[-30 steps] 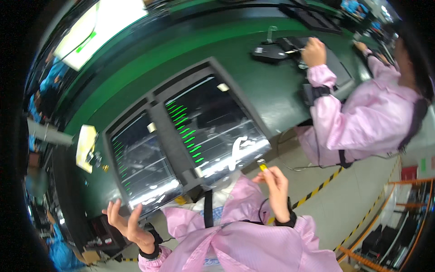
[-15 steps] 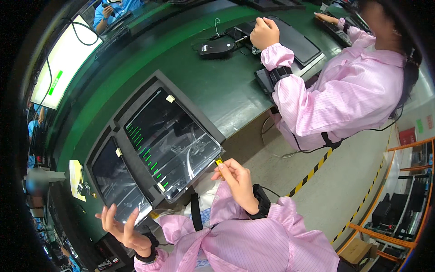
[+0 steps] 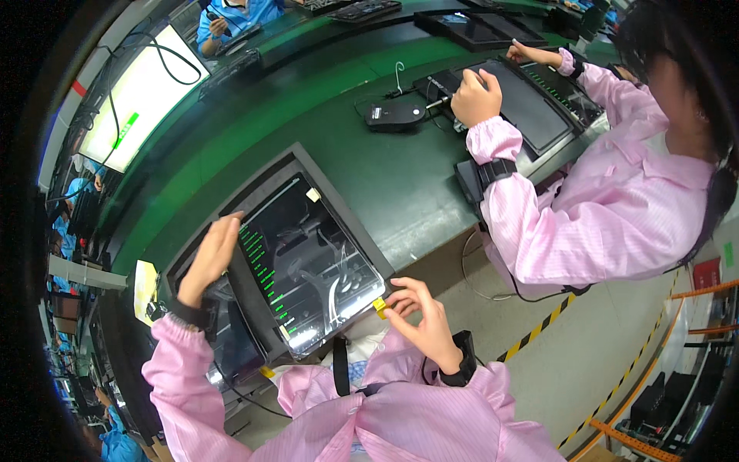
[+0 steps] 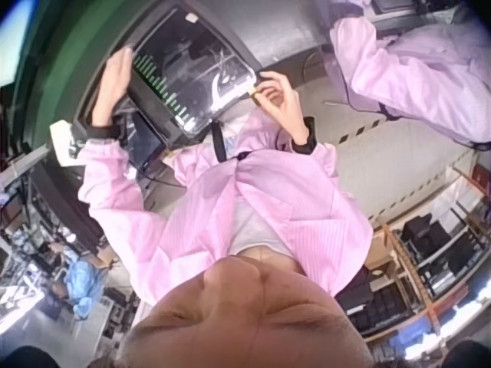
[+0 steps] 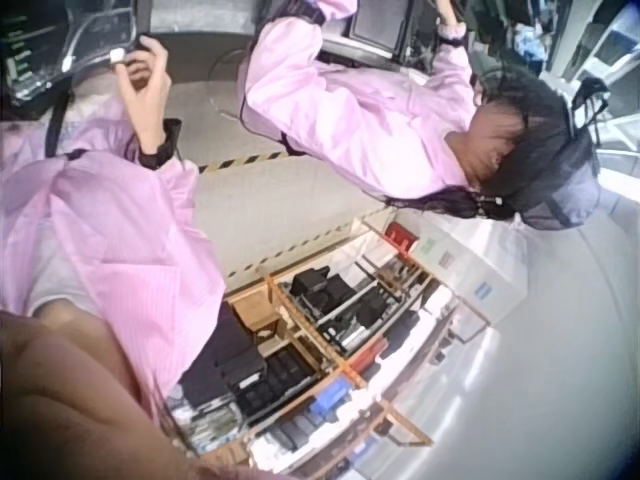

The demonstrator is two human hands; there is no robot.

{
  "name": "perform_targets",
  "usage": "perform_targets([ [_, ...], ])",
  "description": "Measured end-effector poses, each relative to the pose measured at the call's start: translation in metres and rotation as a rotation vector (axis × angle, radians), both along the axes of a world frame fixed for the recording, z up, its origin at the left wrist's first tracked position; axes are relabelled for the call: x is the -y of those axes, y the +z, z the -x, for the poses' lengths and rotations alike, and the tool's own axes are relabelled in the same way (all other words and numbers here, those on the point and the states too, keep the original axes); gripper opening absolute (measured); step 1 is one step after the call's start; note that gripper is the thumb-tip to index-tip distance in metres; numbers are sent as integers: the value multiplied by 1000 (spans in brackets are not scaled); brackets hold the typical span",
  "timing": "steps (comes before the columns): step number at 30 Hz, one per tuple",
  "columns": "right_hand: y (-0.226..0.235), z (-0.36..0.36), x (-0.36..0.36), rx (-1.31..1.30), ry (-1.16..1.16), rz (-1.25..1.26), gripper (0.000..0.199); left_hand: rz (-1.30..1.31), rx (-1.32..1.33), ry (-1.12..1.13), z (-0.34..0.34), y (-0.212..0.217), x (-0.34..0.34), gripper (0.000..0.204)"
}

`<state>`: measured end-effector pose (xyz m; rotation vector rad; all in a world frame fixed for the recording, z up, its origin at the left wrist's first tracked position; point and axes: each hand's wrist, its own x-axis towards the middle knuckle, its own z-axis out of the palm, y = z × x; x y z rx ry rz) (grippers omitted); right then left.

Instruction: Interacting with and verifying functions on two mounted tablets on an assembly line workstation.

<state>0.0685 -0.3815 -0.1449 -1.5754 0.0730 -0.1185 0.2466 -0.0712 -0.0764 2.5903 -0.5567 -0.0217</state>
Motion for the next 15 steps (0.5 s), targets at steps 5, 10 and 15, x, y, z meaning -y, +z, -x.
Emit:
perform_targets([
  [5, -15, -9, 2, 139, 38, 92, 43, -25, 62, 23, -23, -32, -2, 41],
  [10, -33, -12, 1, 275, -35, 203, 39, 23, 4, 54, -32, -30, -3, 46],
  [15, -44, -15, -18, 281, -179, 52, 34, 12, -86, 114, -30, -24, 3, 50],
])
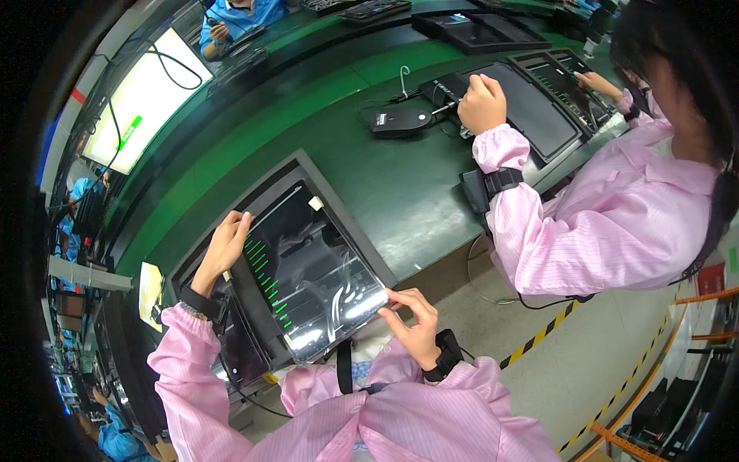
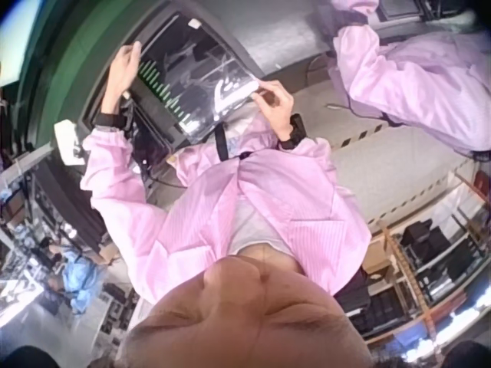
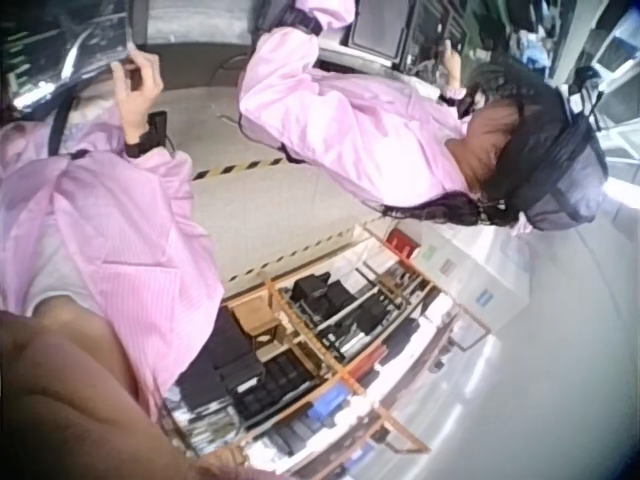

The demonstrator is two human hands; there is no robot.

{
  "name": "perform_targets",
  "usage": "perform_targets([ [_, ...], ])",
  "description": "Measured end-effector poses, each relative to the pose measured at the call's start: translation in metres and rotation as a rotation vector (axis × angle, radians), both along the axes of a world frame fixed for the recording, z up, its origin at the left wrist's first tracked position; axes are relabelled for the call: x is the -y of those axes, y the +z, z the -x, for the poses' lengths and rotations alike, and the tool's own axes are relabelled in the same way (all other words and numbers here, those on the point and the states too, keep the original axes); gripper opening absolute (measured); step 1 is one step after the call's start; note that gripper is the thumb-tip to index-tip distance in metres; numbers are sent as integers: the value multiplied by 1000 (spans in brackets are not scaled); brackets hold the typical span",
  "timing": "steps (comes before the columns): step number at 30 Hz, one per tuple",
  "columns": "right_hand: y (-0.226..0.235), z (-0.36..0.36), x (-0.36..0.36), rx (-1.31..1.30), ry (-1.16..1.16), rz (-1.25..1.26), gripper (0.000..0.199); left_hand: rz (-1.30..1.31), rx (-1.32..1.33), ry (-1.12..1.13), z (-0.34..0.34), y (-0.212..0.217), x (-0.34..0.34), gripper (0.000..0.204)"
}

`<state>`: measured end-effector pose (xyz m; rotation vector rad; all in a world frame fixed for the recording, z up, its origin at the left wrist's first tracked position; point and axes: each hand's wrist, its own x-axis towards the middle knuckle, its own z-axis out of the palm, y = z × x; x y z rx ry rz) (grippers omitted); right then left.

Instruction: Interacting with and verifying functions on two mounted tablets on an assembly line workstation.

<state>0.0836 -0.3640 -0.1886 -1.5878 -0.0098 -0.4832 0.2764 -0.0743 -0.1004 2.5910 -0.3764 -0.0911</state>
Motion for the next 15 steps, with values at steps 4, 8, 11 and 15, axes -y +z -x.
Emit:
perform_targets([
  [4, 27, 0, 8, -49, -46, 234, 30, -141, -6, -20, 13, 17, 9, 50],
  [8, 72, 2, 8, 34, 16, 537, 26, -8, 190, -61, 48, 66, -2, 37],
  [11, 90, -4, -20, 167, 359, 787, 33, -47, 270, 26, 101, 105, -23, 34],
  [15, 93, -12, -51, 111, 424, 992, 27, -179, 392, 198, 170, 123, -58, 41],
])
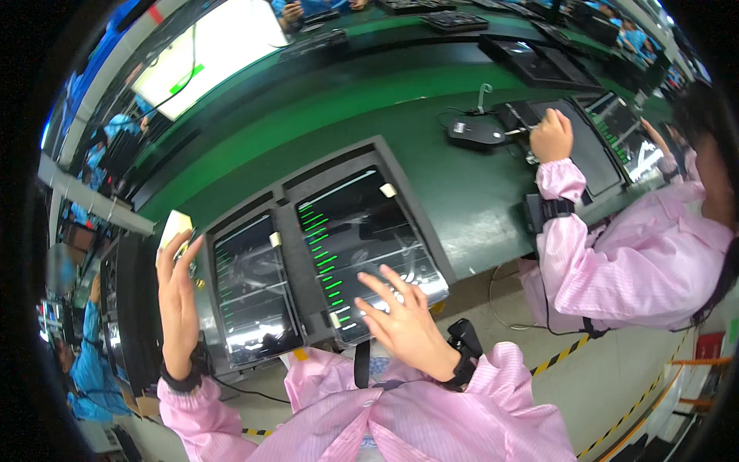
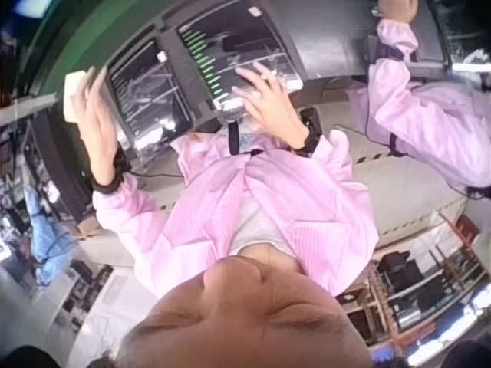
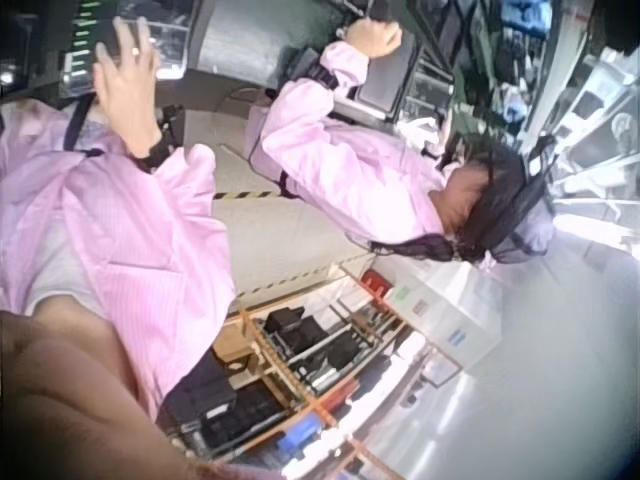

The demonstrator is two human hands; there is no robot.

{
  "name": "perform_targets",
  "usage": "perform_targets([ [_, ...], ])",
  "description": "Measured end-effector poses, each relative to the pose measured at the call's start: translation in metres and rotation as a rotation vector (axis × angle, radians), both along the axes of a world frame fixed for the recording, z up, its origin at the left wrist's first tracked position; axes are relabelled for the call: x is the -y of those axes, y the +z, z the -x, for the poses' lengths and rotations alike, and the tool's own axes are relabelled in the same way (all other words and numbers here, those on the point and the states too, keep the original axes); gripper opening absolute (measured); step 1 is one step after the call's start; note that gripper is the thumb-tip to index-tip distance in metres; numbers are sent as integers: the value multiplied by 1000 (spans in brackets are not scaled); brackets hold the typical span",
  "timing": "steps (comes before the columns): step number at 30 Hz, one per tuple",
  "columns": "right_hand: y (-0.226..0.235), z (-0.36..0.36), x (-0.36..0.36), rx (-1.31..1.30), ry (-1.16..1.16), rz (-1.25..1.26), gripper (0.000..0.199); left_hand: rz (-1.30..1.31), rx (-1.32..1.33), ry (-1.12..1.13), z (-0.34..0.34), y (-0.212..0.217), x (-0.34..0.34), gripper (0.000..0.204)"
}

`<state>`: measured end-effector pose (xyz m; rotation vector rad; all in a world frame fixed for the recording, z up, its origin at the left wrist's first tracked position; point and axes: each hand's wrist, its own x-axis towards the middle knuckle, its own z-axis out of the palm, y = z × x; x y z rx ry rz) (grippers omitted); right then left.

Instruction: Interacting with and verifying functions on two mounted tablets on an assembly line workstation.

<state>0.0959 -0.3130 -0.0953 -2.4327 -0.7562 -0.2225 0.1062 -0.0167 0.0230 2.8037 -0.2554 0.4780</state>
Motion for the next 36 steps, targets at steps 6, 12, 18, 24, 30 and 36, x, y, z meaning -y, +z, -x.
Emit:
perform_targets([
  [6, -35, 44, 41, 263, -108, -518, 17, 7, 101, 199, 101, -31, -66, 59],
  [12, -153, 148, 90, -574, -471, -360, 21, 78, -87, 171, 117, -103, -76, 52],
  [18, -268, 234, 120, -1121, -879, -207, 24, 106, 185, 254, 170, -129, -85, 34],
  [24, -288, 251, 126, -1263, -860, -148, 24, 440, -491, 518, 334, -290, -70, 12],
  [30, -289, 235, 122, -1319, -755, -74, 24, 684, -1126, 937, 454, -439, -25, 16],
  [36, -267, 198, 115, -1348, -519, 17, 24, 806, -1181, 772, 435, -404, -21, 15],
])
